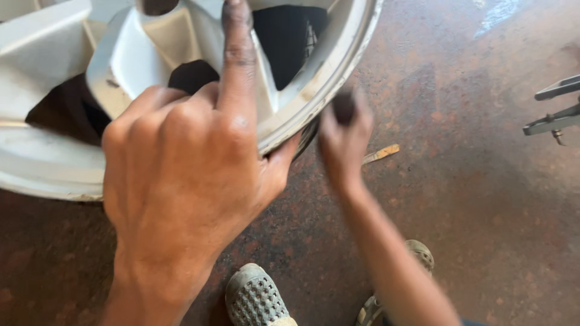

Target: The person scrubs the rim of a car wheel using a small abrasive block. They hold the wheel steady with one hand while moving the block along the edge with the other, working on the outer lip and the inner barrel of the rim.

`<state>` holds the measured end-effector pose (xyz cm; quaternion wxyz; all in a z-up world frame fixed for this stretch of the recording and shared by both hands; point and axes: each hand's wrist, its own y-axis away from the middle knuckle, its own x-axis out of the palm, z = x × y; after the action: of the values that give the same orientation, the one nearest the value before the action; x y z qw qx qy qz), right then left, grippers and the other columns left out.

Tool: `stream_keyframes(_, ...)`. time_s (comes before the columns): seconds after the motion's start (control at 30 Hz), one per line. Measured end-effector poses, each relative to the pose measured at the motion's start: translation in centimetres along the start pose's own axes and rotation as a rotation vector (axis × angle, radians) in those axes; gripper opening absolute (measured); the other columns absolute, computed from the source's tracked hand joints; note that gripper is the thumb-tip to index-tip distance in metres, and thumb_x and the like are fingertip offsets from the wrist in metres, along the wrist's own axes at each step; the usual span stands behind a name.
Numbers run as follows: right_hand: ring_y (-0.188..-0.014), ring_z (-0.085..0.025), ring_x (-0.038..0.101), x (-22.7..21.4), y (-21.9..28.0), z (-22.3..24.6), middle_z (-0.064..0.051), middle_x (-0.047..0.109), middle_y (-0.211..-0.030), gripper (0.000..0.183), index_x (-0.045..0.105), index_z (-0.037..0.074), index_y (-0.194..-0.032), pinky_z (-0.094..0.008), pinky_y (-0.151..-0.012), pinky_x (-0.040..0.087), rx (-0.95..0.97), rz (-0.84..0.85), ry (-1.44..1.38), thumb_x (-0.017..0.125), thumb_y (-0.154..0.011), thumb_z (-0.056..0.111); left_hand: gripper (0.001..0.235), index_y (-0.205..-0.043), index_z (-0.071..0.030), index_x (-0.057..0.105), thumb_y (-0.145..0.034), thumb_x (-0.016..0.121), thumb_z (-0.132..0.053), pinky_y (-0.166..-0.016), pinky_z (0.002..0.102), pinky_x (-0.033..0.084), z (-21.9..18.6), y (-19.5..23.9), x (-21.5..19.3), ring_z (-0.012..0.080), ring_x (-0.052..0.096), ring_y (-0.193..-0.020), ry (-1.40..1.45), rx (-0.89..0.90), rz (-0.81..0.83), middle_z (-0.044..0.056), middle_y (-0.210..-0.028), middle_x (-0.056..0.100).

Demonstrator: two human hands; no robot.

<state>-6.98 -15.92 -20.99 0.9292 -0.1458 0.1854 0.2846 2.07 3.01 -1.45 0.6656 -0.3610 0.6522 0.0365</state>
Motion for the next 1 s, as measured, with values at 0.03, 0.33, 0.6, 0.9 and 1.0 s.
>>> stream_keyframes(0.03, -0.069, -0.024, 0.061, 0.3, 0.1, 0.0, -0.021, 0.066, -0.087, 0.015, 0.062, -0.005, -0.102, -0.042, -0.057, 0.051, -0.029, -0.019, 0.023, 0.067, -0.100, 0.008, 0.099, -0.151, 0.007, 0.042, -0.085, 0.088, -0.050, -0.050, 0.033, 0.048, 0.0, 0.1, 0.0, 0.0187, 0.058, -0.041, -0.016, -0.004, 0.018, 0.009, -0.066, 0.072)
stream_keyframes(0.33, -0.075, -0.015, 0.064, 0.7, -5.7, -2.0, -0.011, 0.068, -0.096, 0.017, 0.062, -0.004, -0.119, -0.031, -0.066, 0.059, -0.463, 0.026, -0.066, 0.061, -0.104, 0.004, 0.103, -0.154, 0.007, 0.038, -0.083, 0.091, -0.047, -0.056, 0.036, 0.053, 0.3, 0.1, 0.0, 0.0224, 0.063, -0.048, 0.003, 0.016, 0.044, 0.010, -0.070, 0.072)
stream_keyframes(0.6, -0.074, -0.013, 0.064, 1.6, -8.1, -2.8, -0.006, 0.066, -0.092, 0.012, 0.060, 0.005, -0.111, -0.027, -0.066, 0.059, -0.323, 0.143, -0.332, 0.059, -0.105, 0.015, 0.104, -0.154, 0.006, 0.040, -0.082, 0.091, -0.049, -0.058, 0.041, 0.055, 0.2, -0.1, 0.4, 0.0301, 0.069, -0.061, -0.028, 0.001, 0.058, 0.013, -0.076, 0.074)
stream_keyframes(0.9, -0.082, -0.016, 0.060, 2.9, -7.8, -7.3, -0.009, 0.060, -0.106, 0.025, 0.057, 0.004, -0.128, -0.028, -0.070, 0.057, -0.449, 0.099, -0.460, 0.061, -0.110, 0.020, 0.104, -0.151, 0.010, 0.042, -0.075, 0.092, -0.041, -0.055, 0.042, 0.055, 0.9, -1.2, 0.6, 0.0336, 0.067, -0.056, -0.006, 0.013, 0.113, 0.019, -0.069, 0.071)
stream_keyframes(1.0, -0.092, -0.018, 0.068, 4.1, -14.6, -8.3, -0.011, 0.066, -0.112, 0.029, 0.060, 0.003, -0.132, -0.032, -0.084, 0.063, -0.476, 0.256, -0.437, 0.060, -0.112, 0.023, 0.103, -0.151, 0.011, 0.041, -0.078, 0.092, -0.042, -0.057, 0.041, 0.056, 1.3, -1.2, 0.9, 0.0327, 0.069, -0.060, -0.056, 0.051, 0.116, 0.022, -0.079, 0.074)
